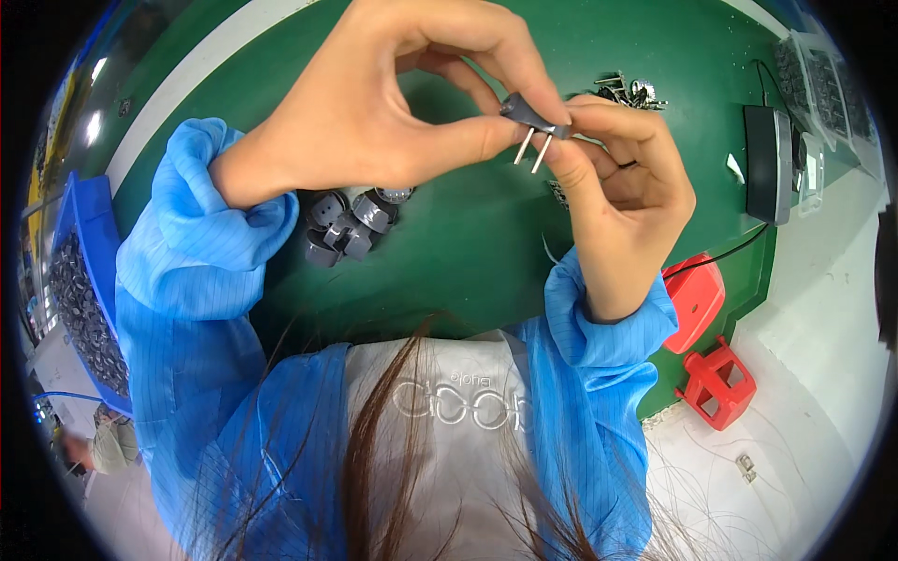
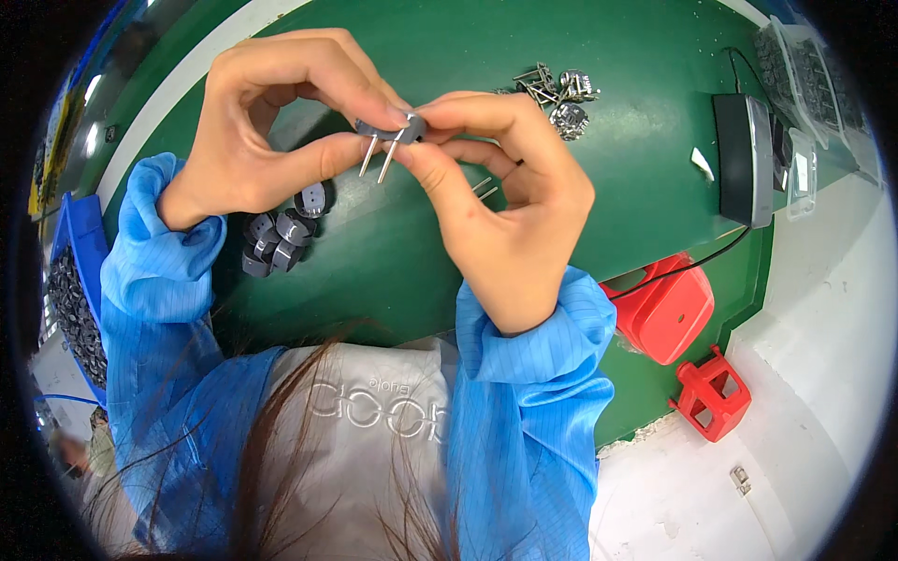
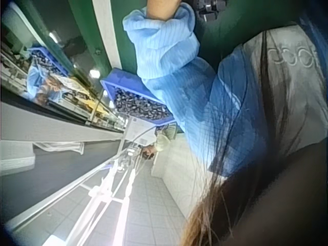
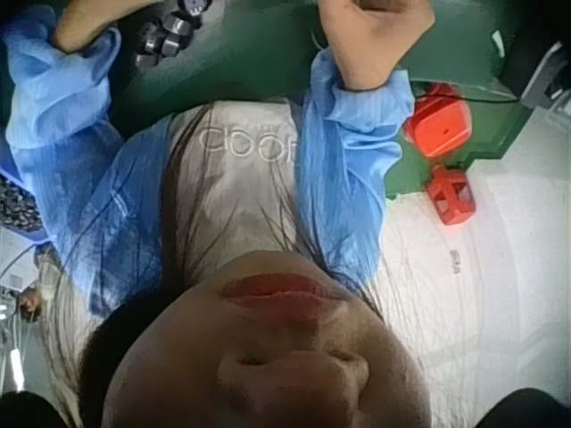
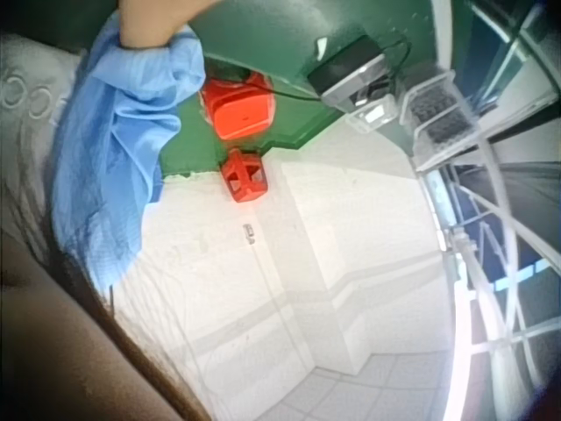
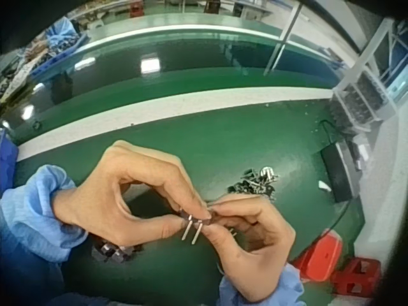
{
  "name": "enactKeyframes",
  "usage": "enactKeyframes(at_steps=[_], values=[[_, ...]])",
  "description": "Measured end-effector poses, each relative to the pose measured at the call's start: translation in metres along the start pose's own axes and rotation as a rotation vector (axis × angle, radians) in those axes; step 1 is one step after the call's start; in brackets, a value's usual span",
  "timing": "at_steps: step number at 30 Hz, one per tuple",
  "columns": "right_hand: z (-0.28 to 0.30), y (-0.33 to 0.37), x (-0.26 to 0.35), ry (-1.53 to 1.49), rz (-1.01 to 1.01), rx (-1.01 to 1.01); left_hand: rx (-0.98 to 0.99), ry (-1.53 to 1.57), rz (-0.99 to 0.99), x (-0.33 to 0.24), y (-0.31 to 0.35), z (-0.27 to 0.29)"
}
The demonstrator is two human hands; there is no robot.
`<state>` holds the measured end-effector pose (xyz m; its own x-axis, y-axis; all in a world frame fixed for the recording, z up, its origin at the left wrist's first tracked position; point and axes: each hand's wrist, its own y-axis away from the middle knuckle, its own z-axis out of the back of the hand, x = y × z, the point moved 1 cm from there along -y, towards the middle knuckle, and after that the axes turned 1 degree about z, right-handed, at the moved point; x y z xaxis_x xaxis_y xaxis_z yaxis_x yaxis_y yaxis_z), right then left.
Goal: The person assembles small electronic components by hand on a green workbench. They repeatedly pick up gray plastic housings and metal pin assemblies, insert the pins into the housings, and place the completed units back on the table. The process is continuous and repetitive throughout the clip.
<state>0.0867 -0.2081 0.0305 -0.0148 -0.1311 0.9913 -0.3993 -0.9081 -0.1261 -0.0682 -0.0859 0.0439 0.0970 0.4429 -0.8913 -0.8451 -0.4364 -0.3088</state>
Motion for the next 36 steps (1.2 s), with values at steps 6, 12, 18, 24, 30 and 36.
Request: enactKeyframes(at_steps=[6,12,18,24,30,36], values=[[0.012,0.003,-0.007,0.319,0.324,0.137,0.122,-0.15,-0.142,-0.002,-0.001,0.01],[0.015,-0.001,0.002,0.363,0.223,0.098,-0.019,-0.05,0.201,0.001,-0.002,0.008],[0.037,0.011,0.009,0.76,0.072,0.094,-0.256,-0.072,0.373,0.066,-0.009,0.09],[0.042,0.025,0.001,0.744,-0.085,0.057,-0.512,-0.935,0.334,0.105,0.011,0.153],[0.031,0.021,0.0,0.611,-0.043,0.208,-0.099,-0.965,0.142,0.036,-0.002,0.12],[0.028,0.027,-0.008,0.631,-0.035,0.202,0.735,-0.482,0.28,-0.015,0.019,0.02]])
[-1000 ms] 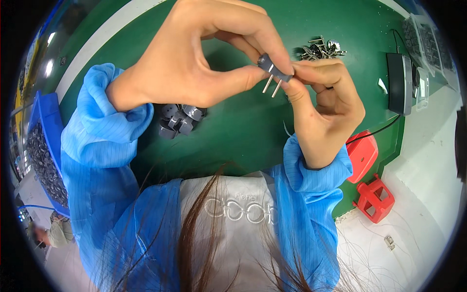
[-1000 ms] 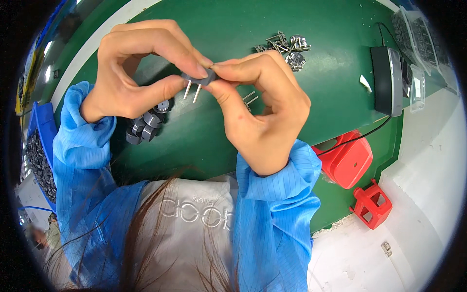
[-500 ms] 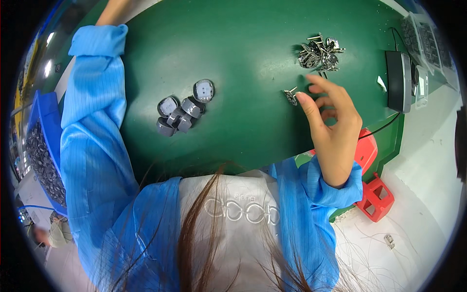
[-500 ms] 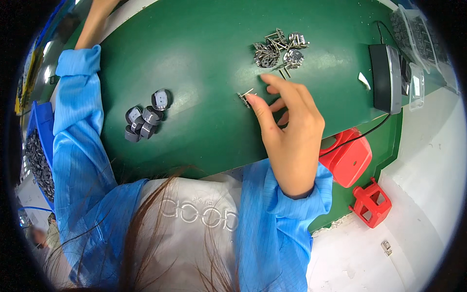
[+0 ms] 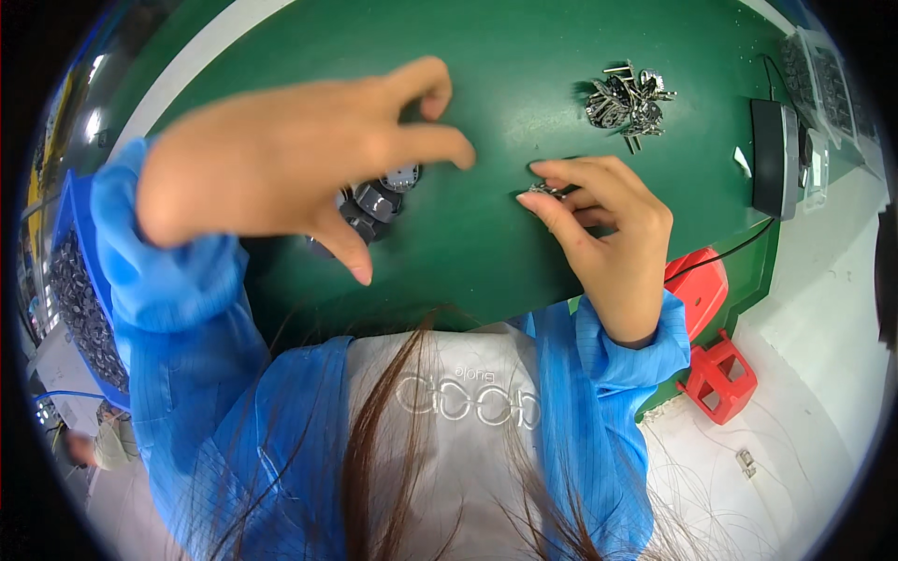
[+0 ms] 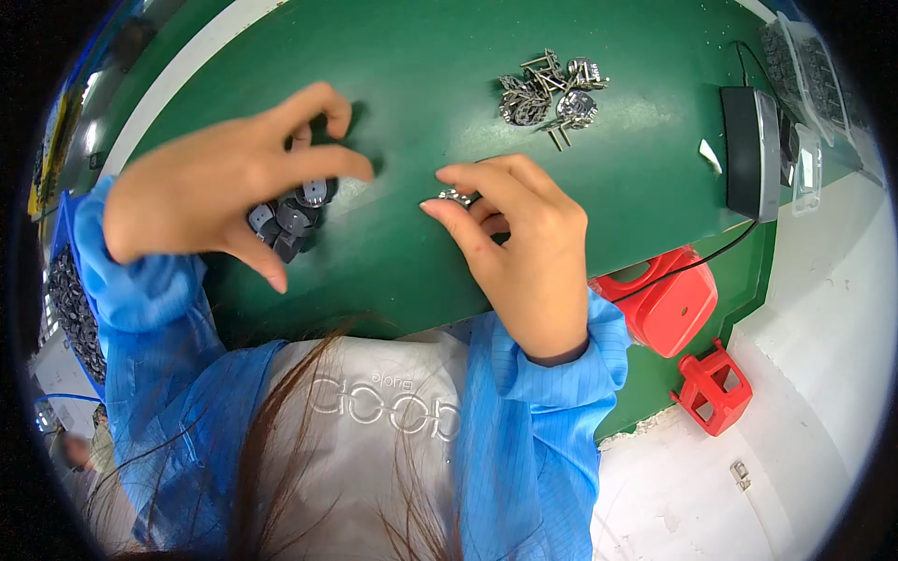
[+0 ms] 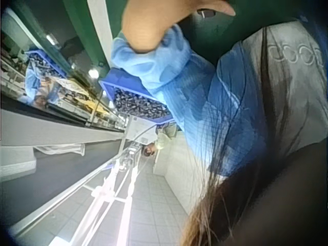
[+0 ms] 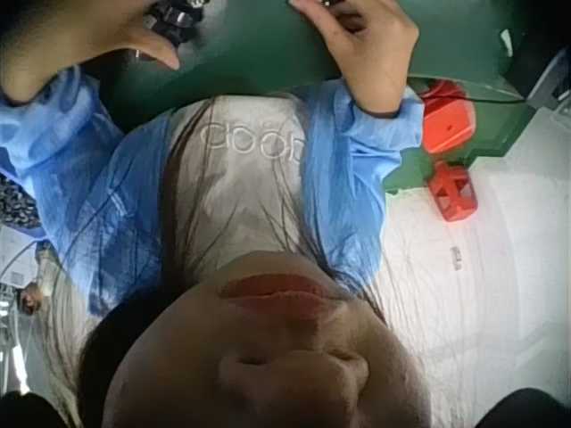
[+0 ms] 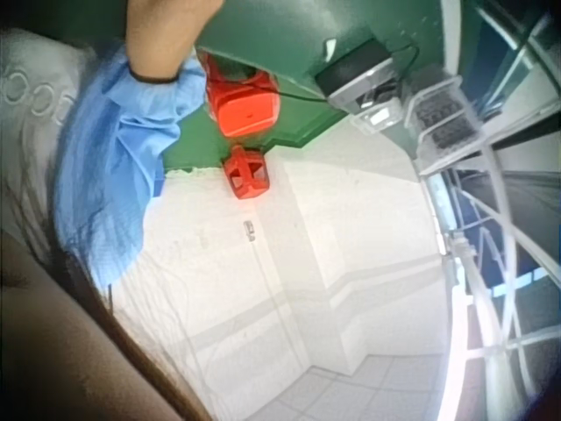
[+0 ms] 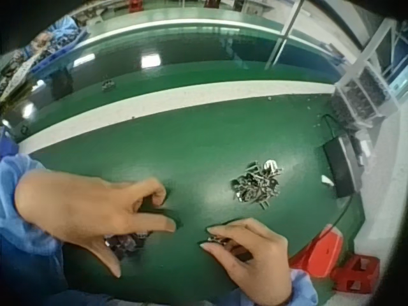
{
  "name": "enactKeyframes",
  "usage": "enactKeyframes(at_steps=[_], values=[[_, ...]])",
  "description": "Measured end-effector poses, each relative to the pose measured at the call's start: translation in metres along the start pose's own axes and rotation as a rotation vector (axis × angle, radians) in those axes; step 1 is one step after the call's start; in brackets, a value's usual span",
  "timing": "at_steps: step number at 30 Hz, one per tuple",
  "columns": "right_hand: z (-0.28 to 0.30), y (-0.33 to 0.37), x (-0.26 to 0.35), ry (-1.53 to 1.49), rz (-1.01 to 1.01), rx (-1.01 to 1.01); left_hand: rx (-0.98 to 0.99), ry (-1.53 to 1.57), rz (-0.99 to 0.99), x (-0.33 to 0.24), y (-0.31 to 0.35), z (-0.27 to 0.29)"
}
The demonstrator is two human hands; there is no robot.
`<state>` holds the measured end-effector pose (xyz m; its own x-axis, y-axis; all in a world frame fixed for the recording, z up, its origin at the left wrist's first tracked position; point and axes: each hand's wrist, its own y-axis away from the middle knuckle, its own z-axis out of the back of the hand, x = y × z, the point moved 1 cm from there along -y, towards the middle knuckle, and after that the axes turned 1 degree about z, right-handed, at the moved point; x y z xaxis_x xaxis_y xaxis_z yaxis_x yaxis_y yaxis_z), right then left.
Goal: The person assembles small electronic components by hand on a green workbench. They repeatedly pick up gray plastic housings and metal pin assemblies, insert the pins into the housings, and place the completed units back on the table. The process is continuous and repetitive throughout the clip.
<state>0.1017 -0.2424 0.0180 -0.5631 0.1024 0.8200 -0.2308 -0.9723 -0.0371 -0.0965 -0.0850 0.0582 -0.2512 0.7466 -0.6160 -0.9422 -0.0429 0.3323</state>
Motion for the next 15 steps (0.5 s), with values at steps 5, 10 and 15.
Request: enactKeyframes(at_steps=[5,10,15], values=[[-0.008,-0.004,0.004,-0.038,0.036,-0.02,-0.026,0.107,0.075,-0.011,-0.007,-0.017],[-0.013,-0.009,0.002,-0.021,0.064,-0.186,-0.524,0.151,-0.149,0.011,-0.033,-0.02],[-0.019,-0.015,-0.006,0.029,0.166,-0.31,-0.554,0.097,-0.1,0.01,-0.035,-0.015]])
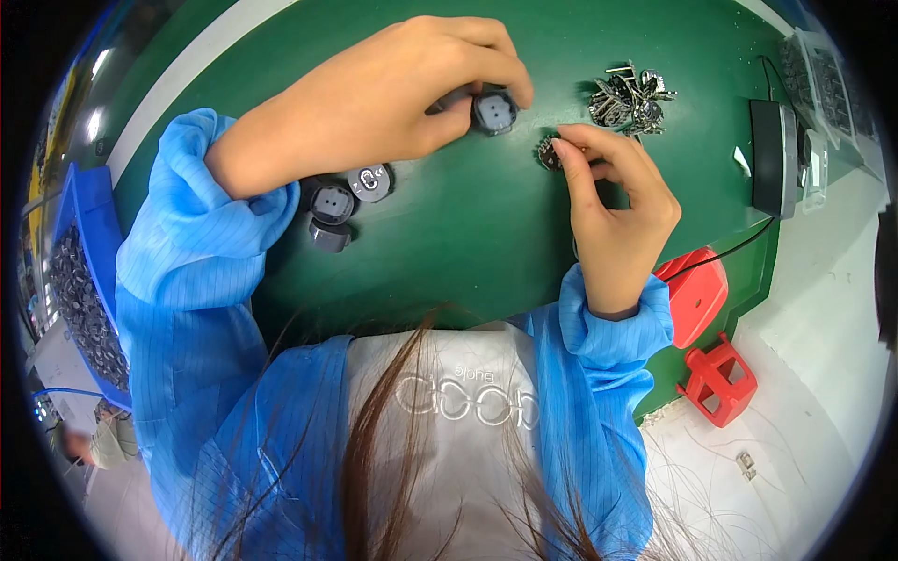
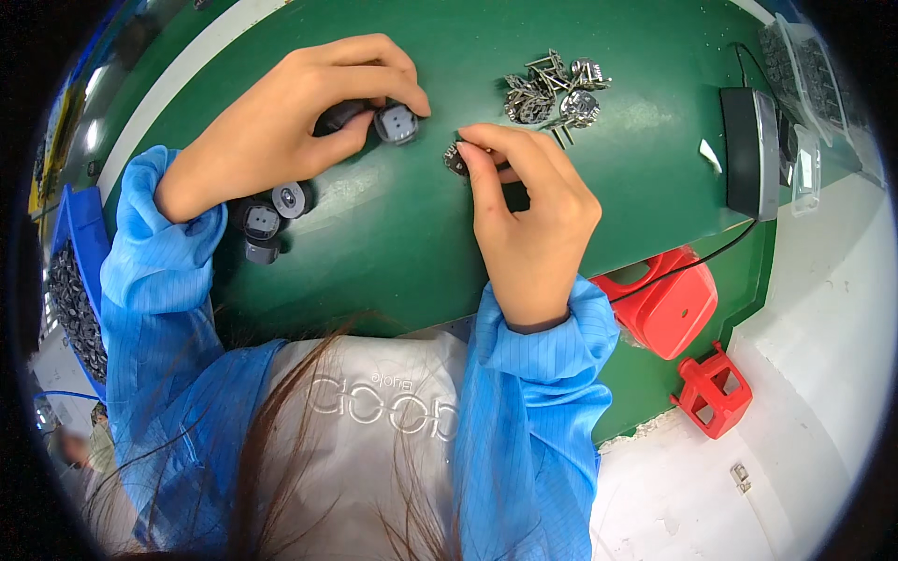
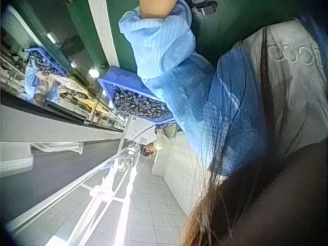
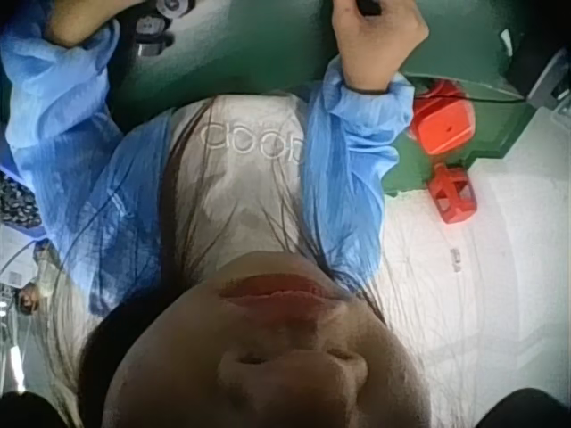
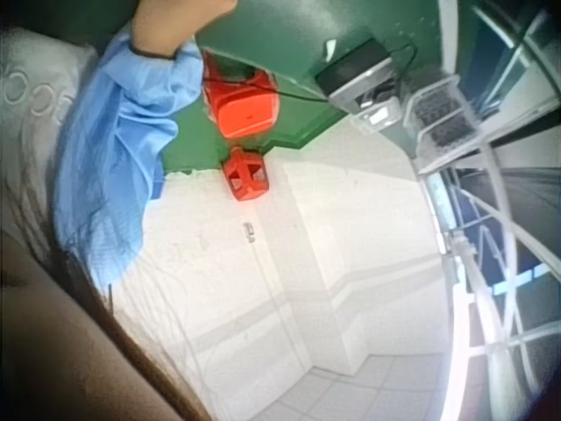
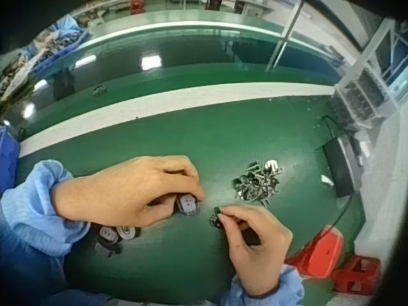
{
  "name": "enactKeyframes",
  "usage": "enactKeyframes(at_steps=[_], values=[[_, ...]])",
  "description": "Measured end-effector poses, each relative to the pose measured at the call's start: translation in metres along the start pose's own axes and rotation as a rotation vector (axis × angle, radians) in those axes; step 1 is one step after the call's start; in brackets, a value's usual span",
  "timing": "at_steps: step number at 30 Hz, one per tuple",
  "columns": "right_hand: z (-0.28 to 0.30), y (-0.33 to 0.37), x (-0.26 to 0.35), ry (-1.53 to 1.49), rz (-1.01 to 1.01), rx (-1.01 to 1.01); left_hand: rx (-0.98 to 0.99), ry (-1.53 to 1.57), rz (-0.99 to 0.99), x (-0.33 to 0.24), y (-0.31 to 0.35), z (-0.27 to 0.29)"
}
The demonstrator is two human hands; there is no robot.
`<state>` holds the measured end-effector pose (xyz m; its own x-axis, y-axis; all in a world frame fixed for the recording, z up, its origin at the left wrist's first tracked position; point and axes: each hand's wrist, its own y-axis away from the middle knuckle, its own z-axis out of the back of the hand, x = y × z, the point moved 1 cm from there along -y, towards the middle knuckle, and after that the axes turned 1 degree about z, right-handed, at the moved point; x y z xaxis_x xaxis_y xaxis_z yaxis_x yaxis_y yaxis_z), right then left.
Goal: The person assembles small electronic components by hand on a green workbench. They repeatedly pick up gray plastic housings and metal pin assemblies, insert the pins into the housings, and place the completed units back on the table. The process is continuous and repetitive throughout the clip.
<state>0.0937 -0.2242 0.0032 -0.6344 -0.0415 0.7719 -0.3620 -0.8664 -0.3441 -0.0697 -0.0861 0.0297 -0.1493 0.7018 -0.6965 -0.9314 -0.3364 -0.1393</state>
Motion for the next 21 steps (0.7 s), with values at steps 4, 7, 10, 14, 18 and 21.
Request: enactKeyframes(at_steps=[4,7,10,14,18,21], values=[[-0.003,-0.002,-0.004,0.01,0.057,-0.059,-0.074,0.038,0.022,-0.004,0.0,0.002],[0.0,-0.001,-0.002,0.076,-0.073,0.005,0.181,-0.155,0.099,-0.006,0.0,0.029],[0.0,-0.002,0.0,0.106,-0.047,0.017,0.283,-0.274,0.127,-0.009,0.005,0.046],[0.003,-0.001,-0.001,0.062,-0.099,-0.005,0.235,-0.228,0.068,-0.004,0.011,0.048],[0.003,0.0,-0.006,0.03,-0.084,-0.017,0.396,-0.102,0.302,-0.006,0.011,0.048],[0.002,-0.002,-0.002,-0.005,-0.061,-0.002,0.424,-0.008,0.249,0.008,0.012,0.046]])
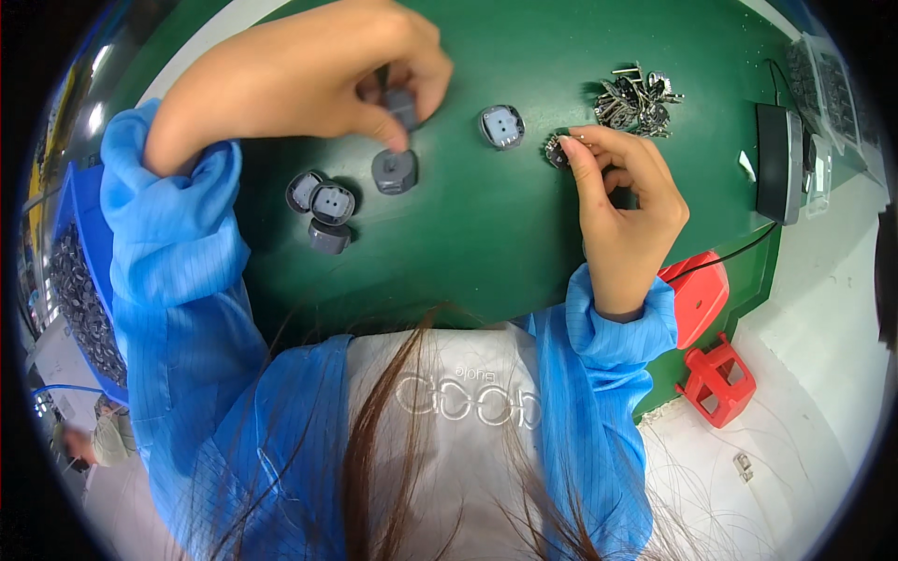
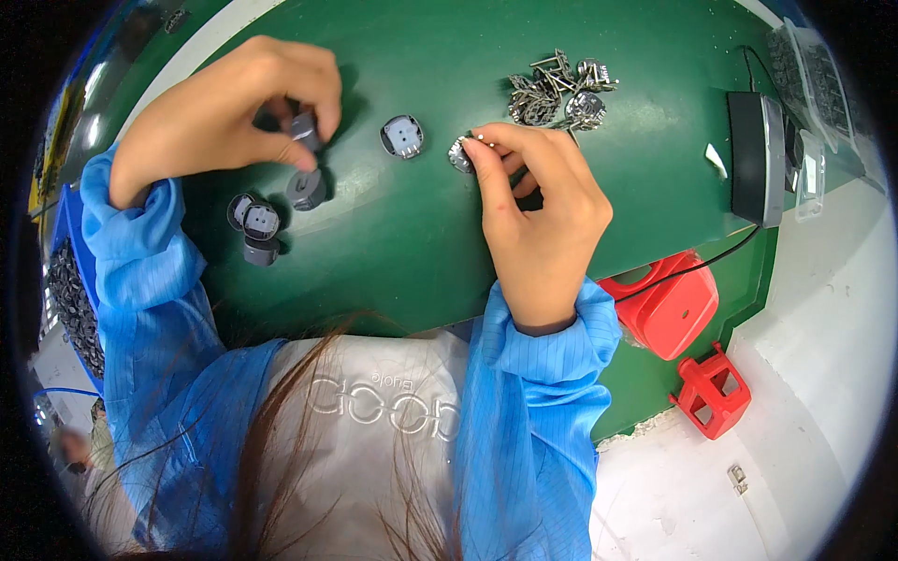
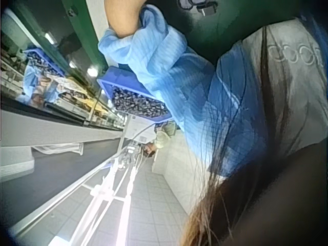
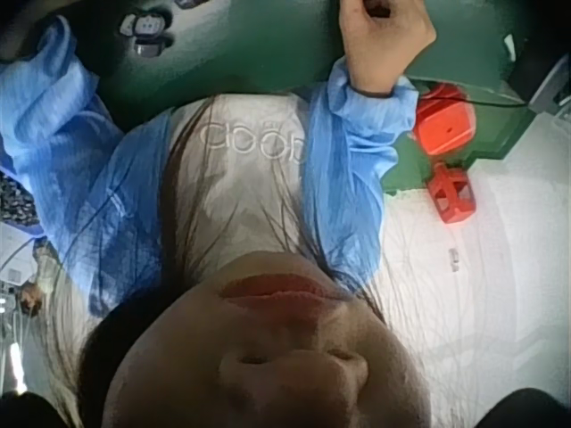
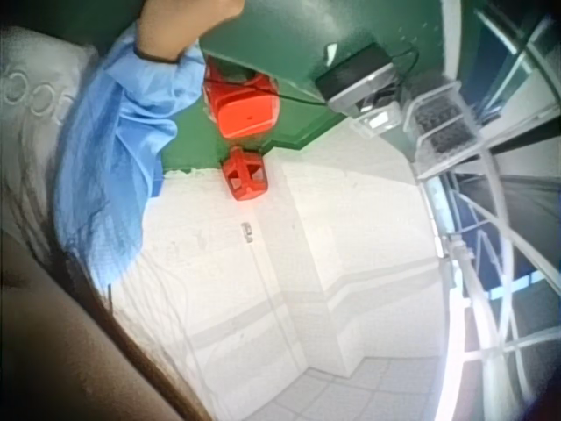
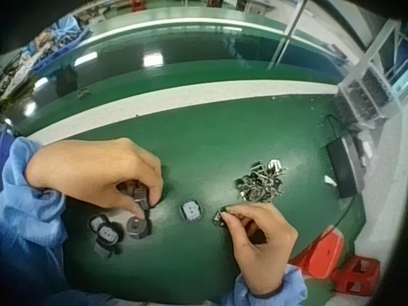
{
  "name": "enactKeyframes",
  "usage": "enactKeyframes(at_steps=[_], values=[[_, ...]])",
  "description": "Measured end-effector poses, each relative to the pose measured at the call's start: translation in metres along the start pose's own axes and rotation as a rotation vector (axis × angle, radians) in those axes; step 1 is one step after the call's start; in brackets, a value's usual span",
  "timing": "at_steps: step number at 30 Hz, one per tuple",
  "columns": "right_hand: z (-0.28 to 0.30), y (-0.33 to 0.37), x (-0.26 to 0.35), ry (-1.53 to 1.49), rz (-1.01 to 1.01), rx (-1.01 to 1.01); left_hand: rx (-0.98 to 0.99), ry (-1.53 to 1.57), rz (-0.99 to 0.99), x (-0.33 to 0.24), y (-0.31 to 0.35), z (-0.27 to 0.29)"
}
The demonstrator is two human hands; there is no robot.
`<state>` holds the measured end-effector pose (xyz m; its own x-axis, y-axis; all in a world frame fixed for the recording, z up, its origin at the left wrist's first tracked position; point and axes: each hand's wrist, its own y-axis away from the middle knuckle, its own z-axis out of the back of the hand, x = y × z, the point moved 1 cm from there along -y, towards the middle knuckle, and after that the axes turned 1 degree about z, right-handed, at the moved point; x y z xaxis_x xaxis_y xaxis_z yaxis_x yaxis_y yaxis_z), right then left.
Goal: The person assembles small electronic components by hand on a green workbench. They repeatedly pick up gray plastic housings and metal pin assemblies, insert the pins into the housings, and place the completed units back on the table. The process is continuous and repetitive throughout the clip.
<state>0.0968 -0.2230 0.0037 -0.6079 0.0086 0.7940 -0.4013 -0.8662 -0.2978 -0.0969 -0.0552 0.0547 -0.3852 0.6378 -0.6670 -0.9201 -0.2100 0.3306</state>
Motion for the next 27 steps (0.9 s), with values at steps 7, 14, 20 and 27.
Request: enactKeyframes(at_steps=[7,14,20,27], values=[[-0.004,-0.002,0.01,-0.253,0.041,0.029,-0.228,0.523,0.042,-0.005,-0.028,-0.014],[-0.014,-0.006,0.021,-0.441,0.119,0.009,-0.091,1.018,0.094,-0.023,-0.02,-0.016],[-0.007,-0.002,0.018,-0.496,-0.027,-0.06,-0.195,0.931,0.032,-0.04,-0.017,-0.016],[-0.007,-0.003,0.02,-0.535,-0.061,-0.058,-0.316,0.574,-0.043,-0.033,-0.02,-0.019]])
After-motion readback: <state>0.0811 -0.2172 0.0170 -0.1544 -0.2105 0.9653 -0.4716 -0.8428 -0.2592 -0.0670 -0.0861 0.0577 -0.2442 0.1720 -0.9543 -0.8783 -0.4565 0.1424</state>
